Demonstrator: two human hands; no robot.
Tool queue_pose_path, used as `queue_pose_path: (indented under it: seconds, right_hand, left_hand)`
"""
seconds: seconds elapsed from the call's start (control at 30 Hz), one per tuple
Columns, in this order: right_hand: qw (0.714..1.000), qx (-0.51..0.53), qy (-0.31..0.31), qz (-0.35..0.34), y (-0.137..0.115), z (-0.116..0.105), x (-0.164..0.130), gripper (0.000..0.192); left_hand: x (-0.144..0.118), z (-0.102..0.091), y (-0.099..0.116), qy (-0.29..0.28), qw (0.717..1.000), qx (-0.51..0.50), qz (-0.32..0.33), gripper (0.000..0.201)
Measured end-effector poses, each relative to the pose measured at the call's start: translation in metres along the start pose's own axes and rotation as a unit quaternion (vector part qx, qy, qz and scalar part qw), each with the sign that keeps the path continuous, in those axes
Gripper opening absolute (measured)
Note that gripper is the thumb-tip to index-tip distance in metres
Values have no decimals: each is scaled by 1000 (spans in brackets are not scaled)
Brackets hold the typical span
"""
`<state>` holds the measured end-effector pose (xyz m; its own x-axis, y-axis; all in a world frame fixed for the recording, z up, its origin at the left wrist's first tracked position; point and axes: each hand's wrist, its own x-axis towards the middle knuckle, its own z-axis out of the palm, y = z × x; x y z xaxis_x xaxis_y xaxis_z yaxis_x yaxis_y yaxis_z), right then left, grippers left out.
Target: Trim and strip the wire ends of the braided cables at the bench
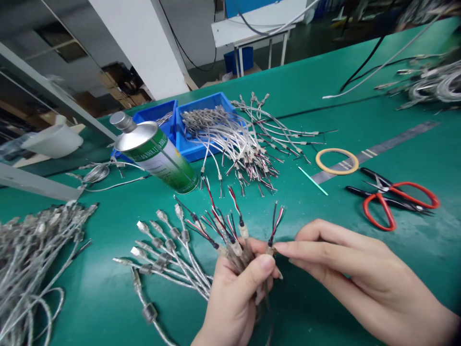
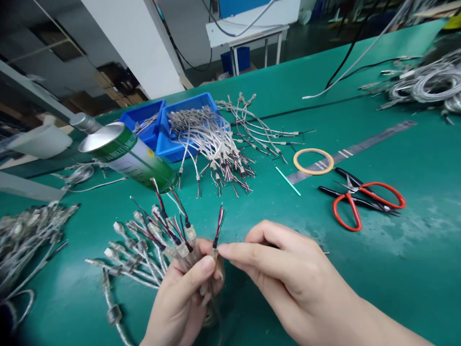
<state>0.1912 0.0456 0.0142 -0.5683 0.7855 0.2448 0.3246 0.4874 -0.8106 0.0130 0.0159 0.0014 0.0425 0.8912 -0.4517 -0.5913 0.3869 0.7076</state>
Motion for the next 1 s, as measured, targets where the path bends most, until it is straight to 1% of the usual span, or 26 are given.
queue_pose_path:
  seconds: [0.17,0.4,0.5,0.63,0.7,0.87,1.0]
  right_hand:
    - [1000,13,-2,-1,0,-1,0,35]
    - [1000,9,-12,5,3,-3,-3,33]
    - [1000,2,-23,5,4,-3,-4,30]
    - [999,-22,-31,3,6,-2,-5,34]
    - [999,-24,-28,4,5,-1,-6,35]
    - [999,-30,-11,7,1,0,-8,30]
    - [998,-66,11,-17,1,3,-8,29]
  left_hand:
    - [-2,-2,0,2,1000,-9,-2,19]
    - [-1,-3,-3,-17,1000,-14,-2,14]
    - [-1,-2,-2,-22,999,-25,10,13]
    - [0,-1,-1,-35,999,-25,30,12]
    - [0,0,-1,-38,998,-21,35,11]
    - [1,1,-1,-48,998,-28,30,12]
    - [0,1,-2,-45,998,-30,34,12]
